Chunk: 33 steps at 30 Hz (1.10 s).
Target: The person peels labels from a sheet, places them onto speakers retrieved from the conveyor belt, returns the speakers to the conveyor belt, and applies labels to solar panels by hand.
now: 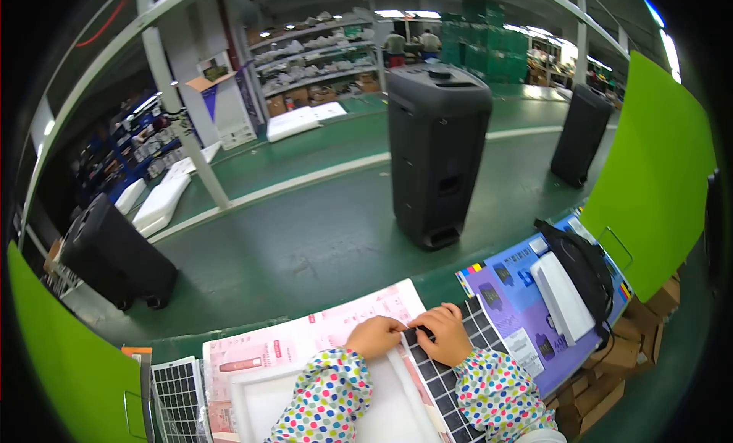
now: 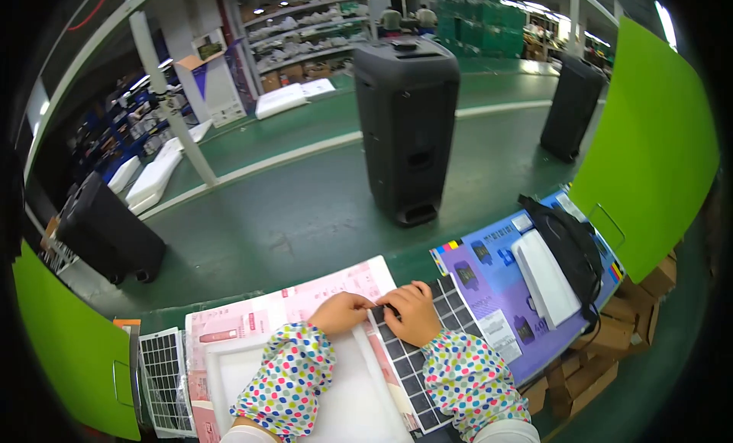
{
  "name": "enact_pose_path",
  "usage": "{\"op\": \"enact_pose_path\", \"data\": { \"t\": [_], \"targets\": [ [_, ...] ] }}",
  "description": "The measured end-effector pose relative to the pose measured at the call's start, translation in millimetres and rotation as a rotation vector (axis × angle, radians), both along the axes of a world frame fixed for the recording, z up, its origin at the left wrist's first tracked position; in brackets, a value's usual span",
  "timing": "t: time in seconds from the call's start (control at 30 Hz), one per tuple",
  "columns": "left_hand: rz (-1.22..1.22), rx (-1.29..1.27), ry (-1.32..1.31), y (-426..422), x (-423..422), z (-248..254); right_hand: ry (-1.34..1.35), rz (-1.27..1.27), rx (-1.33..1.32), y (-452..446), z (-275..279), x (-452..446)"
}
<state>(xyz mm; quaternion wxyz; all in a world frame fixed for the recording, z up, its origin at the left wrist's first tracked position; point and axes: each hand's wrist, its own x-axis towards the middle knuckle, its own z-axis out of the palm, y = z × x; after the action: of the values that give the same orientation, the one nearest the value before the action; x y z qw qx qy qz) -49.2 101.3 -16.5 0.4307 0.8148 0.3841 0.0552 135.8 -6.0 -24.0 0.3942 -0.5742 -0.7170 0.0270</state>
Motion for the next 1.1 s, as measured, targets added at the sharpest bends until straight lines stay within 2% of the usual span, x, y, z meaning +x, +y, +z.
{"op": "enact_pose_path", "data": {
  "t": [0.27,0.43,1.1],
  "targets": [
    [-0.073,0.021,-0.021,3.0,4.0,-4.1,-0.031,-0.015,0.036,-0.2,0.7,-3.7],
    [-0.032,0.13,0.003,1.3,6.9,-9.6,-0.04,-0.014,0.068,-0.1,0.4,-6.3],
    [-0.027,0.029,0.015,-1.0,6.3,4.2,-0.022,-0.001,0.158,-1.2,7.9,-11.9]
  ]
}}
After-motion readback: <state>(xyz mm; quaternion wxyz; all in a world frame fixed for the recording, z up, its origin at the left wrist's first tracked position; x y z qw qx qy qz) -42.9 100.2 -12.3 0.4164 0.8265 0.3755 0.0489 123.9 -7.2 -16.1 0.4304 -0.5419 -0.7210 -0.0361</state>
